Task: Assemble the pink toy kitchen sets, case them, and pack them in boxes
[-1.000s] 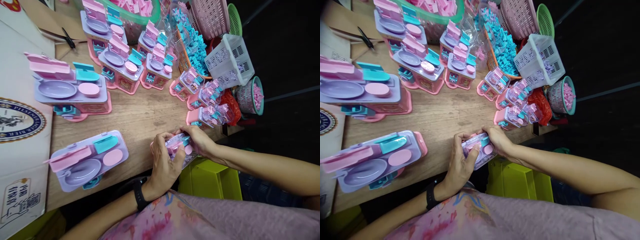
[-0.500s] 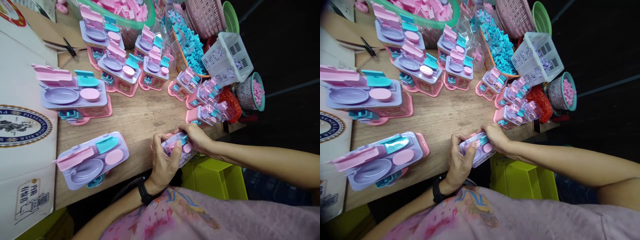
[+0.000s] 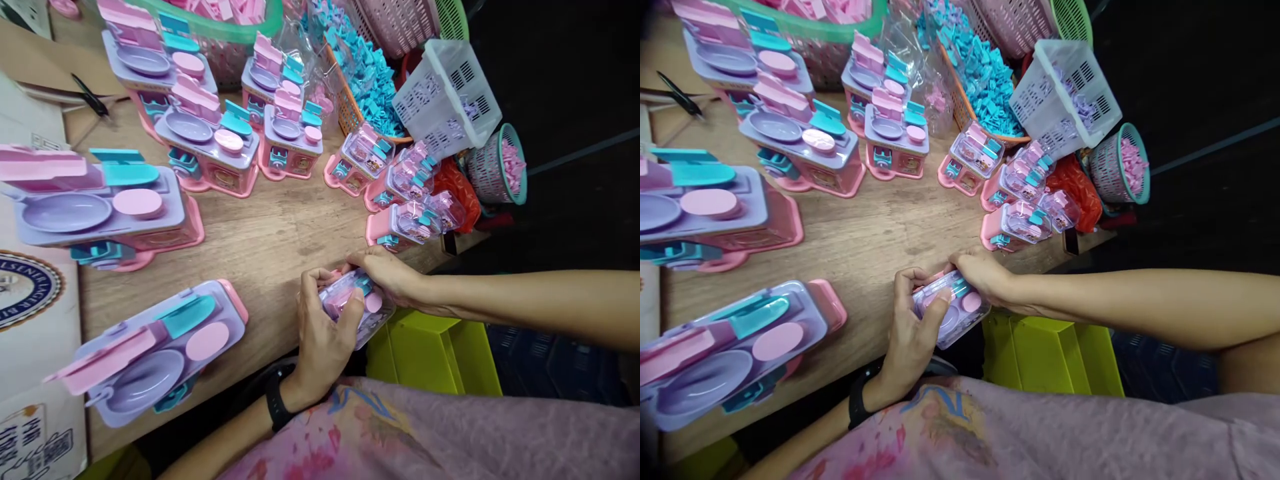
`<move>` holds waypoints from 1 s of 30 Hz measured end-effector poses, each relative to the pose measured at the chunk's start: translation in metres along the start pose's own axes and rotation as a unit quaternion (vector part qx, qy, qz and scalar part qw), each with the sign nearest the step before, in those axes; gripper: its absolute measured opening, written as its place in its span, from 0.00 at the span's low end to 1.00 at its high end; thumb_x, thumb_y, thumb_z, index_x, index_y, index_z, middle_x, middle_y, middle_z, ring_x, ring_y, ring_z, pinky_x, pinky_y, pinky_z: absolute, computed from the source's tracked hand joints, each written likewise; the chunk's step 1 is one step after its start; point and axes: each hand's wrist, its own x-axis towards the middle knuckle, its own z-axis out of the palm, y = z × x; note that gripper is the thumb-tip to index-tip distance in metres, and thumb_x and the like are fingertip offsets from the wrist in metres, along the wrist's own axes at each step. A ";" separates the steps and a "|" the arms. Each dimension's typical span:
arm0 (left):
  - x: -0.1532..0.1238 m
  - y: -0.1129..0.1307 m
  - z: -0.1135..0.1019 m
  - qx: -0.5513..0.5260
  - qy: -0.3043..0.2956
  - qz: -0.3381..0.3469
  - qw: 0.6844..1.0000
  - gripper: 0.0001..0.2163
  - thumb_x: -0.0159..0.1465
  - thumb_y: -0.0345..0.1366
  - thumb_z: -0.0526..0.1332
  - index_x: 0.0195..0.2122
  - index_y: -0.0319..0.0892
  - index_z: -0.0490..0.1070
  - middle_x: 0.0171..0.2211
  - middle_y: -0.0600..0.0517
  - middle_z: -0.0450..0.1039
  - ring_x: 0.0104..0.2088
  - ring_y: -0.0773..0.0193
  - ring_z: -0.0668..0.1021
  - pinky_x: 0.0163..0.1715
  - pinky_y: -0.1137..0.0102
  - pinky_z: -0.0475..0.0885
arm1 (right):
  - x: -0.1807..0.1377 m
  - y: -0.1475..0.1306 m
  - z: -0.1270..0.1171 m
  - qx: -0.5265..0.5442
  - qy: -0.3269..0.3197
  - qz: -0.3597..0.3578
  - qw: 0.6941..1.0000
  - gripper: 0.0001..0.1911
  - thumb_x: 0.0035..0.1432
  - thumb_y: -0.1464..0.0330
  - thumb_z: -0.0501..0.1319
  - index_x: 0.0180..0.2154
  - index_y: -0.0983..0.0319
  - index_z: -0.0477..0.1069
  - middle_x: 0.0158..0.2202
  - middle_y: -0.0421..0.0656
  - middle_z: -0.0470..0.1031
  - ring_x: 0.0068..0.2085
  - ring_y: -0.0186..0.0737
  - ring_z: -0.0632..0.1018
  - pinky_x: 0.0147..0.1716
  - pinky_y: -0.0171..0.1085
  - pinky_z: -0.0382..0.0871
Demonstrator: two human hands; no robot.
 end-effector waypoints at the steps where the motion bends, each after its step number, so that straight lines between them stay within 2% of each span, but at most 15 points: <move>1: 0.000 0.000 0.000 -0.003 0.002 -0.002 1.000 0.14 0.66 0.45 0.64 0.47 0.46 0.64 0.45 0.49 0.71 0.49 0.55 0.75 0.50 0.62 0.69 | 0.001 0.001 0.000 -0.001 0.001 -0.003 1.000 0.14 0.54 0.72 0.58 0.18 0.59 0.73 0.19 0.42 0.72 0.23 0.40 0.70 0.24 0.37 0.60; 5: 0.002 -0.002 0.001 -0.013 0.011 0.009 1.000 0.11 0.66 0.43 0.62 0.43 0.46 0.63 0.42 0.50 0.70 0.45 0.57 0.75 0.47 0.63 0.70 | 0.003 0.003 -0.001 -0.011 0.008 -0.015 1.000 0.11 0.52 0.70 0.59 0.19 0.59 0.74 0.20 0.42 0.73 0.24 0.41 0.70 0.23 0.37 0.60; 9: 0.004 -0.002 0.002 -0.017 0.025 0.008 1.000 0.10 0.65 0.41 0.63 0.40 0.46 0.62 0.38 0.51 0.69 0.41 0.59 0.73 0.44 0.64 0.69 | 0.002 0.001 0.001 -0.018 0.016 -0.010 1.000 0.13 0.51 0.70 0.58 0.17 0.59 0.72 0.18 0.42 0.73 0.23 0.41 0.70 0.22 0.37 0.59; 13: 0.003 -0.002 0.004 -0.041 0.026 0.015 0.999 0.10 0.65 0.42 0.64 0.40 0.46 0.63 0.39 0.51 0.72 0.42 0.58 0.76 0.45 0.64 0.70 | 0.004 0.001 0.002 -0.015 0.004 -0.011 1.000 0.14 0.51 0.71 0.57 0.16 0.59 0.71 0.17 0.42 0.71 0.22 0.40 0.69 0.23 0.37 0.59; 15: 0.003 -0.003 0.004 -0.036 0.024 0.020 0.999 0.11 0.66 0.42 0.64 0.41 0.46 0.64 0.40 0.51 0.72 0.43 0.59 0.76 0.46 0.64 0.70 | 0.006 0.002 0.001 -0.009 -0.010 -0.013 1.000 0.15 0.53 0.70 0.57 0.17 0.59 0.73 0.19 0.43 0.73 0.23 0.41 0.71 0.24 0.37 0.63; 17: 0.004 -0.004 0.003 -0.029 0.020 0.025 0.999 0.12 0.66 0.42 0.64 0.44 0.46 0.63 0.40 0.51 0.73 0.42 0.59 0.77 0.45 0.64 0.70 | 0.003 0.005 -0.002 -0.009 0.007 -0.061 0.998 0.16 0.58 0.67 0.56 0.21 0.61 0.75 0.25 0.46 0.78 0.29 0.43 0.77 0.31 0.38 0.70; 19: 0.009 -0.005 0.004 -0.030 0.017 0.031 0.999 0.14 0.67 0.42 0.64 0.47 0.46 0.62 0.39 0.52 0.73 0.41 0.60 0.77 0.44 0.65 0.71 | -0.006 0.010 -0.007 -0.034 0.062 -0.186 0.980 0.19 0.66 0.63 0.53 0.30 0.61 0.80 0.36 0.48 0.82 0.42 0.48 0.81 0.46 0.42 0.74; 21: 0.018 -0.005 0.006 -0.035 0.020 0.042 0.998 0.15 0.67 0.43 0.64 0.48 0.46 0.61 0.37 0.53 0.73 0.39 0.61 0.77 0.43 0.66 0.71 | -0.020 0.020 -0.012 -0.098 0.112 -0.358 0.922 0.20 0.72 0.60 0.51 0.43 0.60 0.81 0.49 0.49 0.82 0.56 0.49 0.78 0.60 0.47 0.68; 23: 0.027 -0.005 0.008 -0.048 0.030 0.057 0.997 0.15 0.68 0.45 0.63 0.47 0.46 0.60 0.37 0.53 0.72 0.38 0.62 0.78 0.43 0.67 0.71 | -0.032 0.035 -0.017 -0.203 0.105 -0.510 0.830 0.20 0.74 0.59 0.53 0.57 0.59 0.75 0.58 0.50 0.77 0.64 0.51 0.72 0.66 0.52 0.62; 25: 0.034 -0.006 0.008 -0.062 0.024 0.072 0.995 0.13 0.70 0.48 0.59 0.47 0.46 0.61 0.39 0.52 0.73 0.41 0.62 0.79 0.45 0.66 0.72 | -0.033 0.049 -0.021 -0.324 0.080 -0.603 0.725 0.27 0.72 0.58 0.58 0.67 0.59 0.65 0.63 0.53 0.72 0.68 0.55 0.68 0.69 0.59 0.57; 27: 0.035 -0.007 0.004 -0.051 0.021 0.088 0.995 0.13 0.73 0.49 0.54 0.50 0.45 0.64 0.45 0.49 0.75 0.47 0.61 0.80 0.50 0.64 0.73 | -0.019 0.054 -0.025 -0.421 0.094 -0.637 0.638 0.32 0.70 0.58 0.60 0.71 0.57 0.60 0.66 0.55 0.67 0.68 0.58 0.67 0.69 0.65 0.54; 28: 0.031 -0.007 0.001 -0.028 0.026 0.103 0.994 0.14 0.74 0.48 0.54 0.53 0.45 0.65 0.50 0.46 0.75 0.52 0.59 0.79 0.54 0.62 0.73 | -0.008 0.052 -0.027 -0.452 0.121 -0.635 0.615 0.31 0.71 0.58 0.60 0.71 0.56 0.61 0.67 0.56 0.66 0.68 0.59 0.67 0.68 0.65 0.54; 29: 0.026 -0.006 -0.004 0.005 0.034 0.127 0.991 0.15 0.74 0.47 0.55 0.56 0.45 0.65 0.55 0.45 0.74 0.57 0.58 0.77 0.58 0.60 0.72 | 0.004 0.046 -0.030 -0.472 0.149 -0.624 0.605 0.29 0.71 0.59 0.59 0.70 0.56 0.63 0.66 0.56 0.66 0.67 0.59 0.67 0.68 0.64 0.55; 30: 0.018 -0.005 -0.011 0.045 0.043 0.164 0.984 0.16 0.73 0.44 0.57 0.59 0.45 0.65 0.58 0.44 0.73 0.60 0.57 0.76 0.61 0.58 0.70 | 0.017 0.037 -0.033 -0.484 0.175 -0.605 0.608 0.28 0.71 0.59 0.59 0.69 0.57 0.64 0.66 0.57 0.66 0.67 0.60 0.67 0.67 0.63 0.56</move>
